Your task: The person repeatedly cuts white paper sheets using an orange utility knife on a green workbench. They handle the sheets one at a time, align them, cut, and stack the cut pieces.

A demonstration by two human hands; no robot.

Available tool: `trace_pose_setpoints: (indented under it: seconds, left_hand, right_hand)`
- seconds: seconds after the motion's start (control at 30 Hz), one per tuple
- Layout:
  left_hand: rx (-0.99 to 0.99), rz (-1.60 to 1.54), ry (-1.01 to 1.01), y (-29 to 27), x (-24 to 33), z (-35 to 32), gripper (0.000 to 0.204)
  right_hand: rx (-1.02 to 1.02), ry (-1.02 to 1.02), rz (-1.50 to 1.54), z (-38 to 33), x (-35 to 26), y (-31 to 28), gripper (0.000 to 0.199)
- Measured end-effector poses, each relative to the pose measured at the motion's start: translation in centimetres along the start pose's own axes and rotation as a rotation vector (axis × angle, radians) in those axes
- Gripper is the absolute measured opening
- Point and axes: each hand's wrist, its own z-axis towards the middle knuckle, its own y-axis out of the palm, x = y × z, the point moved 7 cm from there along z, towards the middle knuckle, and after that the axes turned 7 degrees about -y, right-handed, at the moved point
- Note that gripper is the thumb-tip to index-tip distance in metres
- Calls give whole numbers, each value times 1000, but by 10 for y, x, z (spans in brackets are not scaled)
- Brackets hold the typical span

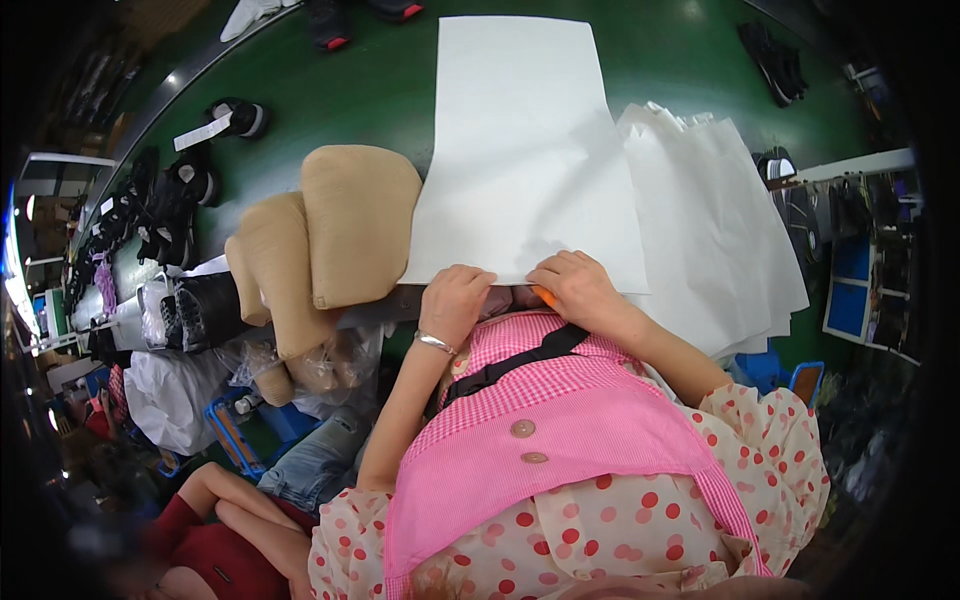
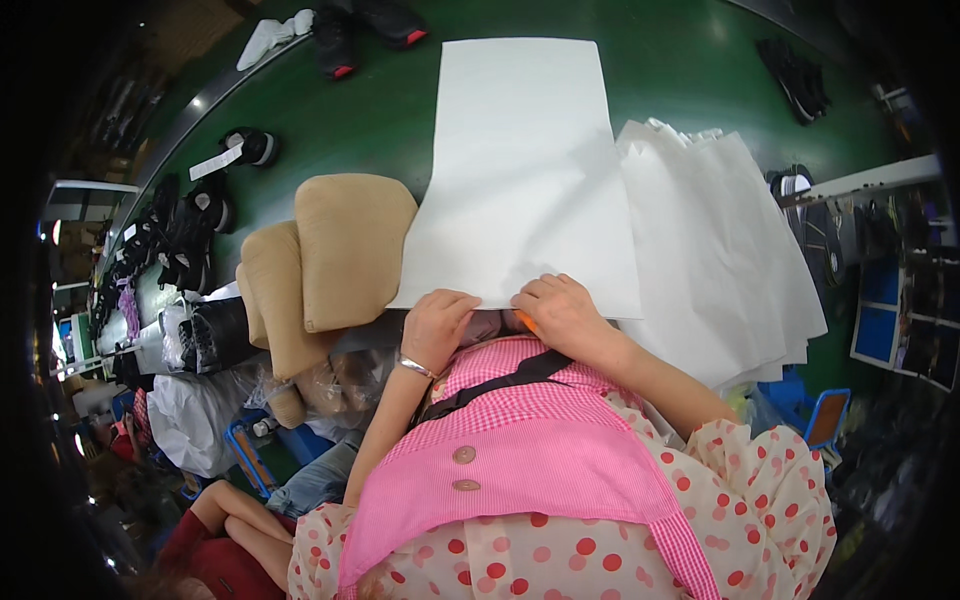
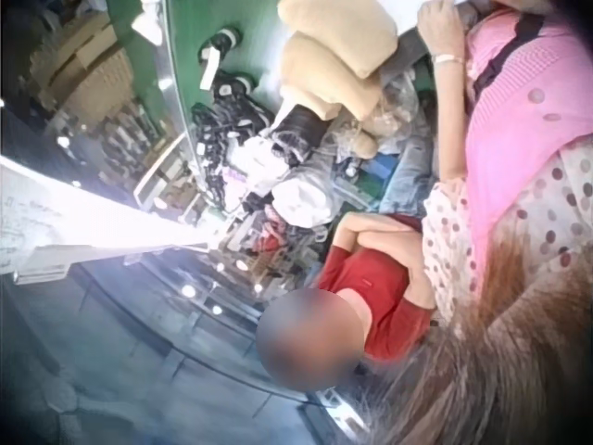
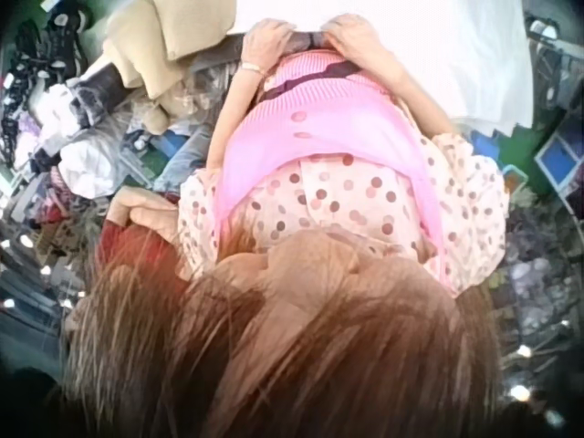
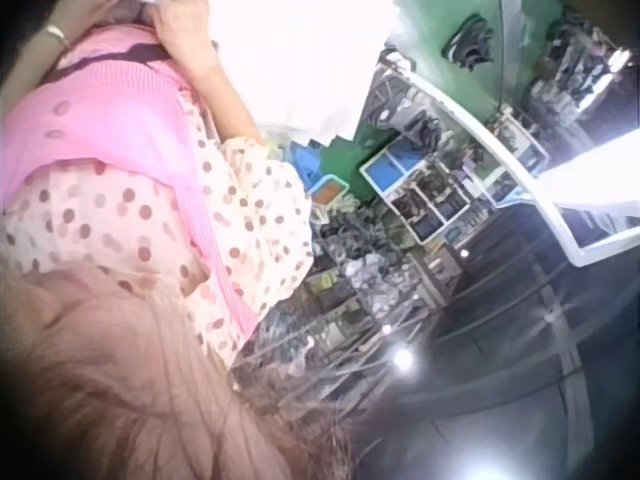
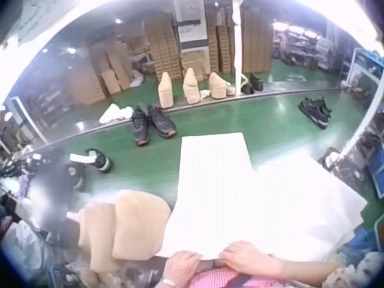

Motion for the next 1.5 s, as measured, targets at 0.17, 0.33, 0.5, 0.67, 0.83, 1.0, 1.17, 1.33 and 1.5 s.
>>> trace_pose_setpoints:
  seconds: [0.17,0.33,0.5,0.67,0.83,1.0,1.17,1.33,1.5]
  left_hand:
    - [96,19,101,-17,8,3,10]
    - [138,110,162,-24,8,1,12]
    - [159,150,154,-24,6,-3,11]
    - [163,156,168,-15,4,-5,11]
    - [126,172,141,-12,3,-7,11]
    - [106,175,128,-6,2,-10,11]
    - [106,178,122,-5,4,-8,10]
    - [116,160,120,-6,6,-6,15]
    - [367,-28,126,-58,32,-3,16]
  right_hand:
    - [-31,32,-144,15,-8,-15,8]
    - [-49,-2,-246,30,-27,-28,12]
    - [-78,-25,-248,35,-28,-23,11]
    - [-133,-40,-284,36,-32,-23,9]
    - [-131,-49,-273,36,-36,-23,9]
    - [-139,-36,-288,34,-28,-16,8]
    - [-113,-22,-247,31,-18,-14,9]
    - [-106,26,-184,29,-12,-17,12]
    - [-76,72,-134,24,-6,-22,15]
